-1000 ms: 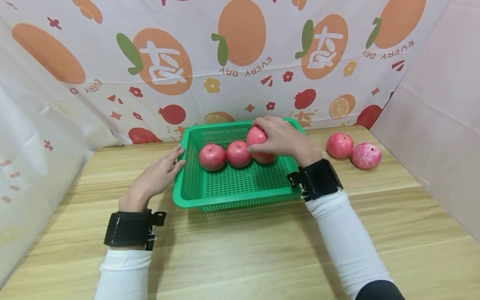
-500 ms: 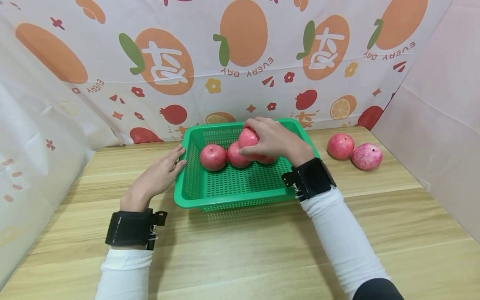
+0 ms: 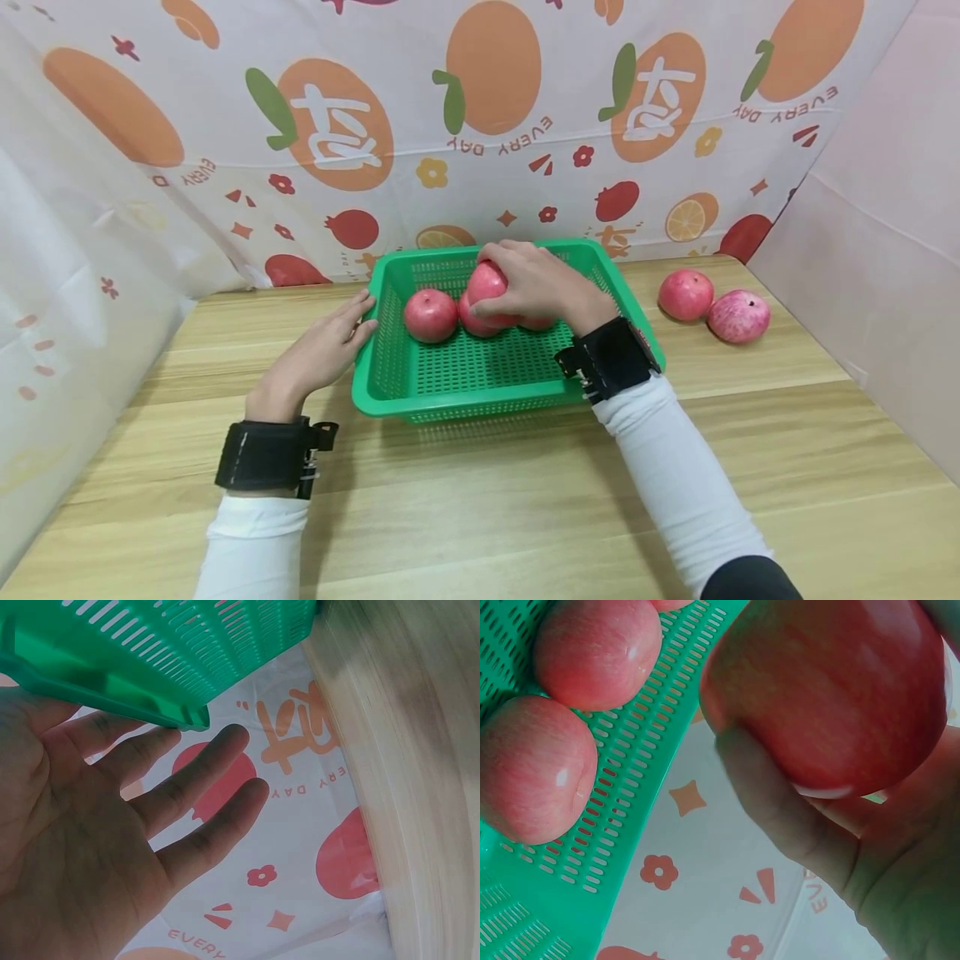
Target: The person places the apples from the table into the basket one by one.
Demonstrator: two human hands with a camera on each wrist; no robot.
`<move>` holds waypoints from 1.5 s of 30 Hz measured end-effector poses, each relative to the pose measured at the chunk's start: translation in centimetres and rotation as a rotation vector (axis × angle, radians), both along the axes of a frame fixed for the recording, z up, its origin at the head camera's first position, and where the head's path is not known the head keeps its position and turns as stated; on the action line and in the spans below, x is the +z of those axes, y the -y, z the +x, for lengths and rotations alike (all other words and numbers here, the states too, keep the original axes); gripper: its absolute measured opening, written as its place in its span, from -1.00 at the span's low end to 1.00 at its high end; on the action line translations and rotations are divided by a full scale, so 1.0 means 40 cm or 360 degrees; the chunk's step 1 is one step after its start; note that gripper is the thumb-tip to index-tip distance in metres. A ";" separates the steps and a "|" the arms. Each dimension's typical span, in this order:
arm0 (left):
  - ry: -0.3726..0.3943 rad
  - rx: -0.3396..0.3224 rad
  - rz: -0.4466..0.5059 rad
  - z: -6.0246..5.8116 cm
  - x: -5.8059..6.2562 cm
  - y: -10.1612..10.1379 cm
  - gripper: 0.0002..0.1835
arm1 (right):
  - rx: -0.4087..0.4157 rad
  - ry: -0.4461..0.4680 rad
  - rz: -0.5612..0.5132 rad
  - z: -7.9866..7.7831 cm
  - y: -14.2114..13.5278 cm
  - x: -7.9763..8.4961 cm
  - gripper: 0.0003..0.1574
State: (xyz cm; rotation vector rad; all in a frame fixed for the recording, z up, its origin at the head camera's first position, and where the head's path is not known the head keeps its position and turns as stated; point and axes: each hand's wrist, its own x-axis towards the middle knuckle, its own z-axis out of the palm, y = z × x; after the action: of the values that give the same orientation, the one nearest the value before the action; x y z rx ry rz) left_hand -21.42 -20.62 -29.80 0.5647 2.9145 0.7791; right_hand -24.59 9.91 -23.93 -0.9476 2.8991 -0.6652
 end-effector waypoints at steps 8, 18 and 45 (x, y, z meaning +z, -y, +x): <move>0.0003 0.0002 0.0000 0.004 0.000 0.001 -0.35 | 0.0072 0.0013 0.0083 0.003 0.027 -0.002 -0.34; -0.0001 0.0005 -0.0007 0.003 0.001 -0.001 -0.36 | 0.0162 0.0003 0.0250 -0.004 0.054 -0.016 -0.25; -0.0026 -0.0001 -0.0009 0.002 0.000 -0.003 -0.38 | 0.0362 0.0176 0.0140 -0.030 0.110 -0.028 -0.25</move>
State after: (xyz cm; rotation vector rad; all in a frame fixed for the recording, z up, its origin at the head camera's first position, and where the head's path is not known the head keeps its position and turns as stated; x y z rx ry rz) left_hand -21.32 -20.50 -29.80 0.5739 2.9303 0.7700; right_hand -25.77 5.51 -25.06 -1.1650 2.6471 -0.5501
